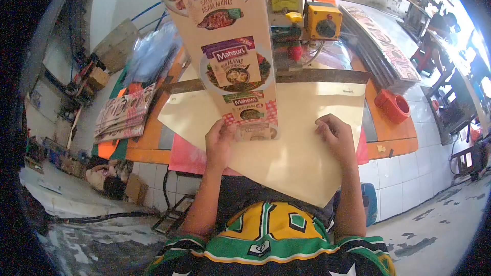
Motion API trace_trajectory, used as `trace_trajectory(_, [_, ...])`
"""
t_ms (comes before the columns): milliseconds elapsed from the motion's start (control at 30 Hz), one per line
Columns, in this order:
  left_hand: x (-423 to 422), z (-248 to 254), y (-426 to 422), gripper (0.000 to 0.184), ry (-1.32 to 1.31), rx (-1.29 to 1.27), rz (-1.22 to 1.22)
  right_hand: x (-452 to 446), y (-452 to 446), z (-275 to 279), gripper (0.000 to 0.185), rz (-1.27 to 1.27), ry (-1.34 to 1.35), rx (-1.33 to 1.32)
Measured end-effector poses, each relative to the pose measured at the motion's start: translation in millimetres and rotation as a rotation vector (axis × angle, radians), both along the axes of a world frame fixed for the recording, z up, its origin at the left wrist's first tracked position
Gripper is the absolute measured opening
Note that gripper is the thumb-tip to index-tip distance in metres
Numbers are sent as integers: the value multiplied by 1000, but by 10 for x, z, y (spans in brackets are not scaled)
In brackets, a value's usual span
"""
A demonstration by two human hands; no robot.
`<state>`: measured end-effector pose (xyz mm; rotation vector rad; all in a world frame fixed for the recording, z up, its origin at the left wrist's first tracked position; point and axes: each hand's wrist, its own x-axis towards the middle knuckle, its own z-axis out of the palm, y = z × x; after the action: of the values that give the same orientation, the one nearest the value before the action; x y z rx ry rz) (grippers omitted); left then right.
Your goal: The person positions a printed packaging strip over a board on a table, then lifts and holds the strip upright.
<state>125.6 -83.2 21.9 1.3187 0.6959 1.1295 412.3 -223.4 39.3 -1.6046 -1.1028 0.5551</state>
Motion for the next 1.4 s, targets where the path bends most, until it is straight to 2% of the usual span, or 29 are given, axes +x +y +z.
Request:
trace_trajectory(267, [27, -11, -14, 16, -50, -3, 31, 30, 7, -42, 15, 12, 26, 16])
trace_trajectory(333, [2, -12, -19, 24, 4, -31, 22, 8, -3, 14, 16, 4, 16, 5])
trace_trajectory(1400, [23, -17, -37, 24, -140, 27, -29, 23, 1, -32, 16, 15, 8, 36])
